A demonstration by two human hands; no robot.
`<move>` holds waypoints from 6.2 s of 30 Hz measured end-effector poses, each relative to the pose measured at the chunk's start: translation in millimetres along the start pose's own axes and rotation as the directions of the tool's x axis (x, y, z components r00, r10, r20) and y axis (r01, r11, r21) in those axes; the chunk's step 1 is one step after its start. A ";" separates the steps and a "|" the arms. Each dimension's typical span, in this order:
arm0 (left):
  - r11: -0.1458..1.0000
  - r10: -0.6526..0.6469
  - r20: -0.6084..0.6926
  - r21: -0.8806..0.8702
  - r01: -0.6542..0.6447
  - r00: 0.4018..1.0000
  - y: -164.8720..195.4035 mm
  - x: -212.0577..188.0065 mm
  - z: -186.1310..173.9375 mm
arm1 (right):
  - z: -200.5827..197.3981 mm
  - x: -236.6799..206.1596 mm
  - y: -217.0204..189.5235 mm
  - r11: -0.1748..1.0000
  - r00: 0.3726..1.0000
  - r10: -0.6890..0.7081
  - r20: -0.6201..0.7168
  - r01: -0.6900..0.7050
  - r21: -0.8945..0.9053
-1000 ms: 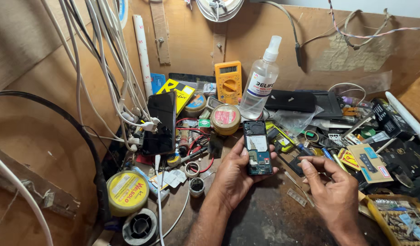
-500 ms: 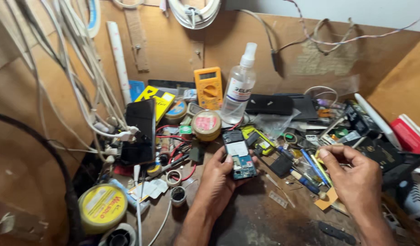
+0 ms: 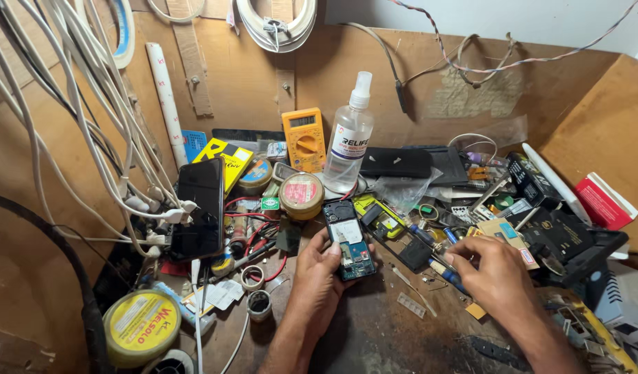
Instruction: The person uses a small flat tool to pry open the back cover of a black electronic device. They remove the cover, then detach the battery and lift out the internal circuit board, placing the components on the workbench.
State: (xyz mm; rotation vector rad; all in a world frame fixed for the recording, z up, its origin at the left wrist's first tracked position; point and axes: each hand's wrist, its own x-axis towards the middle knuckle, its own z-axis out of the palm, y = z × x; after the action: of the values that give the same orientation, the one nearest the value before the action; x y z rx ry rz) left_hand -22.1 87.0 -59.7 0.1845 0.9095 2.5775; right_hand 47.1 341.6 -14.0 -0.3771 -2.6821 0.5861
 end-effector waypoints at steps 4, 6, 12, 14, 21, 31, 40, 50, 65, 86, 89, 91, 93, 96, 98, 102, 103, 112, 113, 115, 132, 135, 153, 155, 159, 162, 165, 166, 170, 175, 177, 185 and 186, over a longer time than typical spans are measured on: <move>1.000 -0.018 -0.012 0.020 0.019 1.000 -0.5 1.0 -0.7 | 5.5 9.1 1.0 0.998 0.997 0.036 0.062 -0.033 -0.060; 0.999 -0.035 -0.021 0.019 0.036 0.999 -1.5 1.5 -1.8 | 7.9 11.9 -1.0 0.997 0.994 0.030 0.102 -0.023 -0.076; 1.000 -0.005 0.001 -0.004 0.005 1.000 -6.7 4.7 -6.8 | 8.5 18.6 -9.8 0.989 0.985 0.081 0.150 -0.060 -0.136; 1.000 0.000 -0.011 0.007 0.000 1.000 -8.5 5.5 -8.5 | 7.8 19.2 -11.3 0.988 0.985 0.072 0.157 -0.049 -0.144; 0.999 0.003 -0.046 0.054 0.000 0.999 -9.9 5.7 -9.9 | 11.7 18.6 -6.6 0.971 0.986 -0.104 0.134 0.130 -0.200; 0.999 -0.035 -0.007 0.002 0.035 0.999 2.4 -5.3 1.6 | 21.1 15.8 4.2 0.984 0.997 0.043 0.057 -0.032 -0.172; 0.999 -0.043 0.032 -0.013 0.043 0.999 8.3 -9.7 7.2 | 25.6 9.5 9.0 0.997 0.982 -0.047 -0.183 0.057 0.048; 0.999 -0.027 0.052 -0.043 0.030 0.998 6.9 -8.8 5.3 | 9.2 0.2 -12.8 0.846 0.970 0.105 -0.219 0.028 0.533; 0.999 -0.024 0.033 -0.045 0.026 0.999 4.8 -4.2 2.1 | 10.1 -13.9 -33.9 0.544 0.944 0.082 0.320 -0.312 0.779; 0.998 0.050 -0.025 -0.026 -0.050 0.998 -7.0 2.9 -5.4 | 13.6 -32.0 -94.1 0.991 0.996 -0.088 0.005 0.087 0.104; 0.997 0.069 -0.023 -0.037 -0.069 0.997 -8.3 2.4 -6.9 | 12.0 -32.4 -96.9 0.991 0.993 -0.118 0.013 0.117 0.059; 0.996 0.075 -0.015 -0.038 -0.075 0.997 -9.6 2.7 -7.0 | 11.3 -32.2 -97.2 0.979 0.981 -0.195 -0.022 0.196 0.054; 0.996 0.081 -0.015 -0.035 -0.081 0.997 -9.9 3.0 -7.8 | 10.9 -32.4 -97.4 0.974 0.975 -0.219 -0.030 0.221 0.046; 0.996 0.079 -0.020 -0.041 -0.080 0.997 -10.5 4.6 -7.9 | 10.7 -32.7 -98.4 0.967 0.966 -0.255 -0.041 0.255 -0.018; 0.997 0.076 -0.021 -0.030 -0.077 0.997 -11.3 4.2 -8.2 | 10.0 -33.0 -99.2 0.965 0.966 -0.257 -0.031 0.255 -0.061; 0.995 0.094 -0.014 -0.030 -0.094 0.996 -12.4 4.4 -9.1 | 9.3 -31.7 -101.8 0.950 0.953 -0.300 -0.033 0.295 -0.100; 0.995 0.100 -0.006 -0.023 -0.100 0.995 -12.9 4.1 -9.5 | 9.1 -31.9 -102.2 0.940 0.943 -0.328 -0.046 0.322 -0.111; 0.995 0.094 0.009 0.022 -0.094 0.996 -14.6 4.5 -10.5 | 2.7 -19.7 -99.1 0.840 0.856 -0.515 0.054 0.516 -0.168; 0.995 0.094 0.015 0.023 -0.095 0.995 -14.1 4.1 -10.2 | 1.6 -17.6 -98.9 0.831 0.846 -0.530 0.065 0.533 -0.159; 0.996 0.085 0.016 0.011 -0.085 0.996 -12.8 4.3 -8.5 | -1.4 -13.8 -98.5 0.813 0.826 -0.557 0.083 0.563 -0.144; 0.998 0.054 0.064 -0.041 -0.051 0.997 -5.3 1.9 -7.5 | -2.8 -10.4 -89.5 0.929 0.912 -0.369 0.179 0.360 0.080; 0.998 0.030 0.072 -0.055 -0.026 0.997 -1.5 -0.5 -7.0 | 5.7 -1.3 -78.2 0.941 0.917 -0.235 0.323 0.132 0.311; 0.984 -0.078 0.205 -0.144 0.109 0.976 13.2 -6.5 1.5 | 37.5 -0.2 -45.5 0.514 0.787 -0.020 0.617 -0.521 0.681; 0.982 -0.059 0.227 -0.163 0.098 0.972 13.2 -5.8 1.4 | 35.5 1.0 -45.3 0.540 0.770 0.009 0.638 -0.540 0.645; 0.973 -0.090 0.196 -0.192 0.128 0.976 11.7 -5.2 -1.7 | 34.9 4.0 -41.7 0.543 0.762 0.000 0.648 -0.544 0.639; 0.973 -0.086 0.194 -0.196 0.125 0.977 10.6 -4.2 -4.2 | 37.9 3.1 -41.4 0.548 0.812 -0.008 0.583 -0.485 0.682; 0.966 -0.129 0.145 -0.203 0.157 0.981 10.0 -2.9 -5.7 | 35.4 -3.5 -45.7 0.672 0.915 -0.106 0.389 -0.222 0.706; 0.970 -0.122 0.144 -0.190 0.149 0.982 10.2 -3.0 -6.4 | 32.5 -7.4 -48.1 0.716 0.937 -0.165 0.309 -0.102 0.690; 0.980 -0.106 0.160 -0.149 0.130 0.981 9.2 -1.9 -5.8 | 18.3 -24.7 -65.2 0.845 0.936 -0.205 0.288 0.021 0.534; 0.983 -0.102 0.139 -0.139 0.121 0.985 9.2 -4.4 -4.1 | 9.2 -39.9 -94.4 0.926 0.945 -0.132 0.300 0.009 0.379; 0.982 -0.103 0.123 -0.146 0.120 0.987 9.4 -5.6 -3.0 | 7.0 -41.9 -103.3 0.925 0.949 -0.123 0.292 0.003 0.379; 0.992 -0.074 0.105 -0.094 0.084 0.992 11.7 -7.8 1.0 | 8.7 -50.6 -113.6 0.954 0.984 -0.165 0.073 0.140 0.267; 0.993 -0.070 0.095 -0.087 0.079 0.993 12.6 -8.2 1.9 | 9.5 -53.3 -113.3 0.928 0.963 -0.268 -0.033 0.268 0.258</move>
State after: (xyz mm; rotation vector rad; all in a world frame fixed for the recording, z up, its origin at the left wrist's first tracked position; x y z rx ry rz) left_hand -18.2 75.8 -50.3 0.2370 0.7508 2.5127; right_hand 70.8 221.2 12.6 0.0631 -2.5519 0.8384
